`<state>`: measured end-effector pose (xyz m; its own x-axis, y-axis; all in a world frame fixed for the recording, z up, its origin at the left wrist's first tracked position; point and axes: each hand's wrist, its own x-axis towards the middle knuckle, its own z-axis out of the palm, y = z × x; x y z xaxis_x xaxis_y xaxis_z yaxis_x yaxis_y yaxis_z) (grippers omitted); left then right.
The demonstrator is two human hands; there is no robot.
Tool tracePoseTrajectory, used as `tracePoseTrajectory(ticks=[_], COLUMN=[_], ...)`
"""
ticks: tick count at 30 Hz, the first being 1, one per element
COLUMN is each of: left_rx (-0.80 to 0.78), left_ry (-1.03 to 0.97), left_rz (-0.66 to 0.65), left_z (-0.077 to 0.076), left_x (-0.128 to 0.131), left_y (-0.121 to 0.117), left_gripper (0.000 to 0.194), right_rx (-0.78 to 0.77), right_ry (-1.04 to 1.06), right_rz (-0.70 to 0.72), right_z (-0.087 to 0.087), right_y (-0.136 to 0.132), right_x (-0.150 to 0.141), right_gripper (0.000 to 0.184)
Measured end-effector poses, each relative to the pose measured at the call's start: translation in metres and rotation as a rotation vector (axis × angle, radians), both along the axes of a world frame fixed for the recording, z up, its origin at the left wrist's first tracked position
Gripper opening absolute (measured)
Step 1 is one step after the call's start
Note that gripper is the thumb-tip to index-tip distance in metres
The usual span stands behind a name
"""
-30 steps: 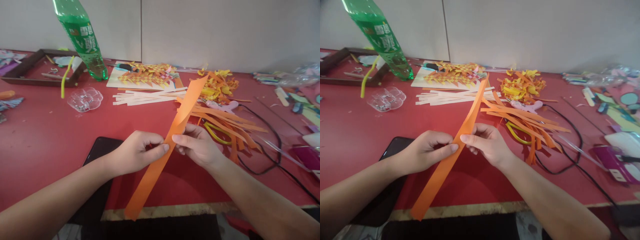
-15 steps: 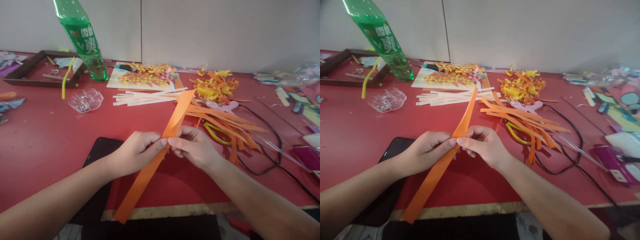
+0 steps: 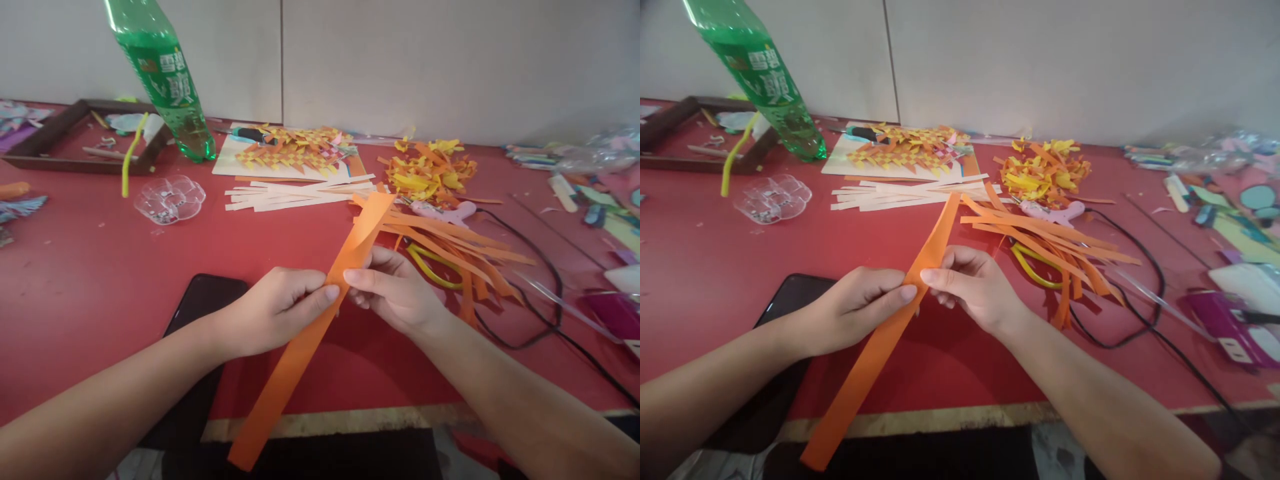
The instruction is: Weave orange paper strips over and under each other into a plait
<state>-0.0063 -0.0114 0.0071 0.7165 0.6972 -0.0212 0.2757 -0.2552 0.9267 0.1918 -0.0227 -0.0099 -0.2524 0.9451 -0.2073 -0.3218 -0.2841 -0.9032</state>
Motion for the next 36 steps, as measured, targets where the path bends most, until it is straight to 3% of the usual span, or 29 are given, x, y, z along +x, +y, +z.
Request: tracePoseTrajectory(ticks=[6,12,20,25,36], left_rx=[-0.028,-0.022,-0.080,-0.043,-0.042], left_ry=[-0.027,0.057,0.048,0.012,0.126], left_rz=[0.017,0.030,0.023,0.030,0.038], left_z=[0.0034,0.0038,0.0051,0.0055,0.0088], left_x=[0.0014,0.0009,0.0009,0.0007,-0.0006], left_y=[-0.0016,-0.0005,-0.0011,-0.0008,0.0004], left_gripper=[0.036,0.040,0.039,0.037,0.042], right_rx=[0.018,-0.020,0.019,0.003,0.015], right_ry=[-0.018,-0.021,-0.065,-0.058,-0.020], right_rz=[0.056,-0.048,-0.007,0.022,-0.162], right_z=[-0.0010,0.0010,-0.0002,-0.0006,0.0083], right_y=[-0.0021,0.0008,-0.0005,-0.0010,0.0067], right_x=[-0.0031,-0.0019,-0.0005,-0.0036,0.0017], right_gripper=[0.016,0.026,0.030,0.023,0.037])
